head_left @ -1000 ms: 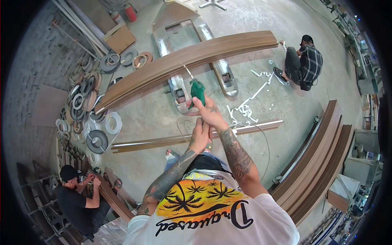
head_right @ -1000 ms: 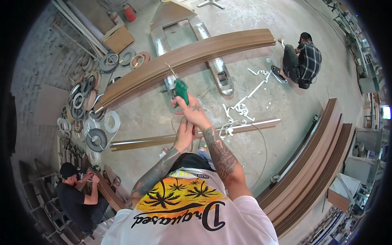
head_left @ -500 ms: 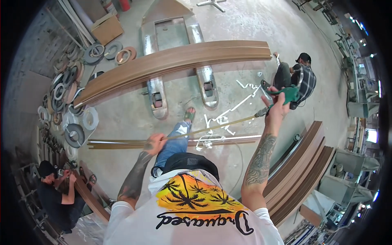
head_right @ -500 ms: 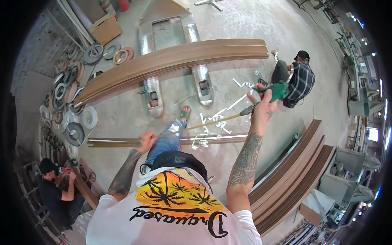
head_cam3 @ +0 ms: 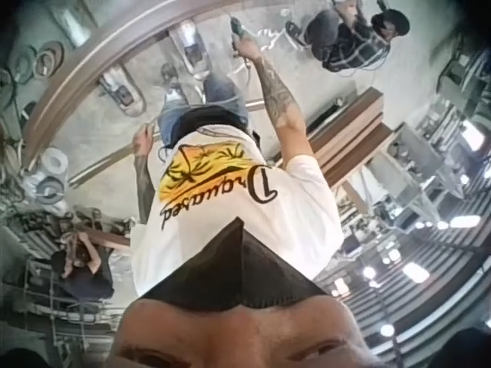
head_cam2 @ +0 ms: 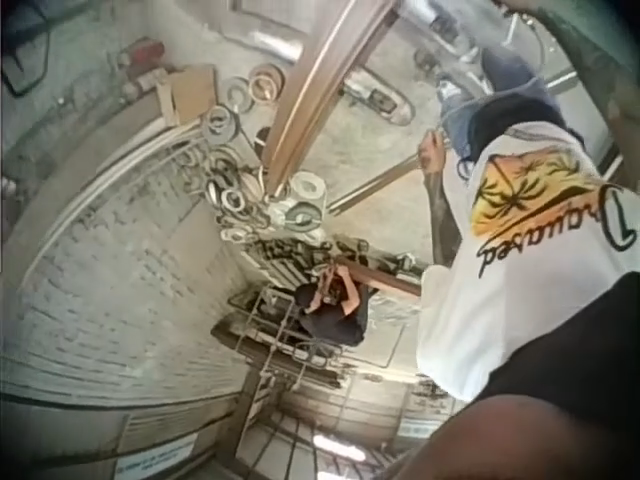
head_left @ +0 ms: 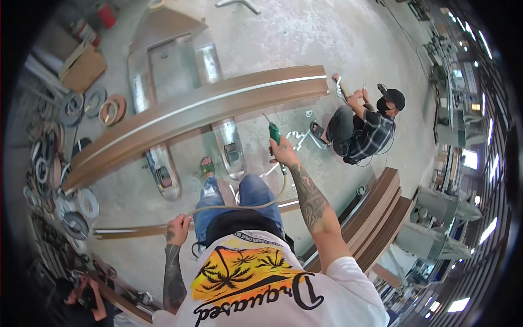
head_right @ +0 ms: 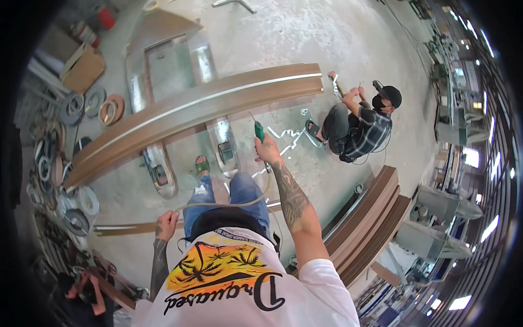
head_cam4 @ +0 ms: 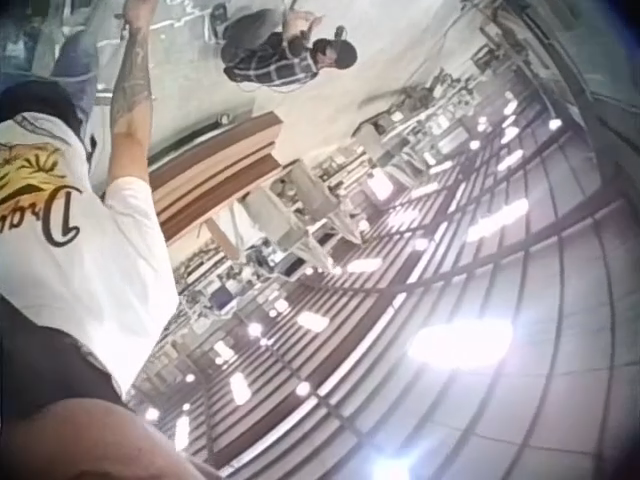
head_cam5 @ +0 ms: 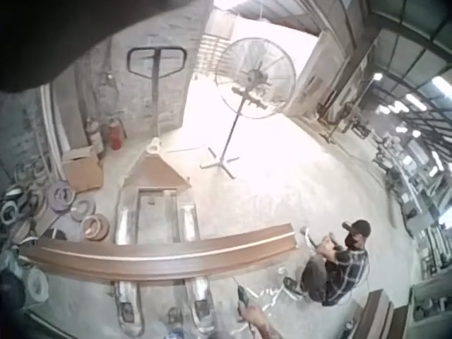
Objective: The worker uses a pneumatic nail gun and an air duster to assemble and clean curved wooden furniture parts on a factory floor.
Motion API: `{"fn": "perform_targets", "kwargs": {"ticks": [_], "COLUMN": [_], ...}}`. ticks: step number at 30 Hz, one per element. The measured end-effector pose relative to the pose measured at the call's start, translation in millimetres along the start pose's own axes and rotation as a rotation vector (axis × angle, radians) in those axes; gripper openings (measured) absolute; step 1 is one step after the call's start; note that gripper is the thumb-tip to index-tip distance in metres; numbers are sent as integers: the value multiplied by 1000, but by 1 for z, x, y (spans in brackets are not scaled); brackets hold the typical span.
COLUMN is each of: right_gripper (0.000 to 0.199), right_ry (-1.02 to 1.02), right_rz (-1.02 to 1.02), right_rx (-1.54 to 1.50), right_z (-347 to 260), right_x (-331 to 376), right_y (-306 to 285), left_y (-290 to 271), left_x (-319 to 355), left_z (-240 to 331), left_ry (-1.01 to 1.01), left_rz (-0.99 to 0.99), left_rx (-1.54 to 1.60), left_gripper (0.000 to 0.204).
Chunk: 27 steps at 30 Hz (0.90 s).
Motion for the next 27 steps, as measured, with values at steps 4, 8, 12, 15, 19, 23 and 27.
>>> {"fn": "perform_targets", "kwargs": {"ticks": [4, 8, 12, 15, 19, 23, 27], "right_gripper": [34, 37, 45, 48, 54, 55, 50], "right_ry": [127, 32, 73, 130, 120, 30, 151], "right_rz": [6, -7, 381, 133, 324, 544, 596], "right_rx": [-183, 12, 16, -72, -64, 362, 254], "right_z": [0, 22, 69, 53, 97, 141, 180], "right_x": [-119, -244, -385, -420, -491, -561, -610], "right_y": [-57, -99, -222, -215, -268, -399, -506], "left_y": [2, 48, 139, 151, 187, 224, 269], "left_x": [-45, -76, -133, -150, -190, -293, -340], "left_z": [66, 112, 190, 252, 306, 399, 436], "left_ry": [-77, -111, -124, -213, -262, 5, 56], "left_rz": [-22, 48, 22, -22, -235, -268, -409], "left_rx": [130, 262, 266, 244, 203, 179, 183], "left_gripper": [33, 30, 27, 25, 21, 27, 23]}}
Point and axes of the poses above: each hand's wrist, its own x-axis away from the middle knuckle, its own y-axis out of the palm, z = x × y, the point moved 8 cm from there along -x, towards the middle knuckle, and after that the axes turned 4 degrees about z, right-handed, at the moved point
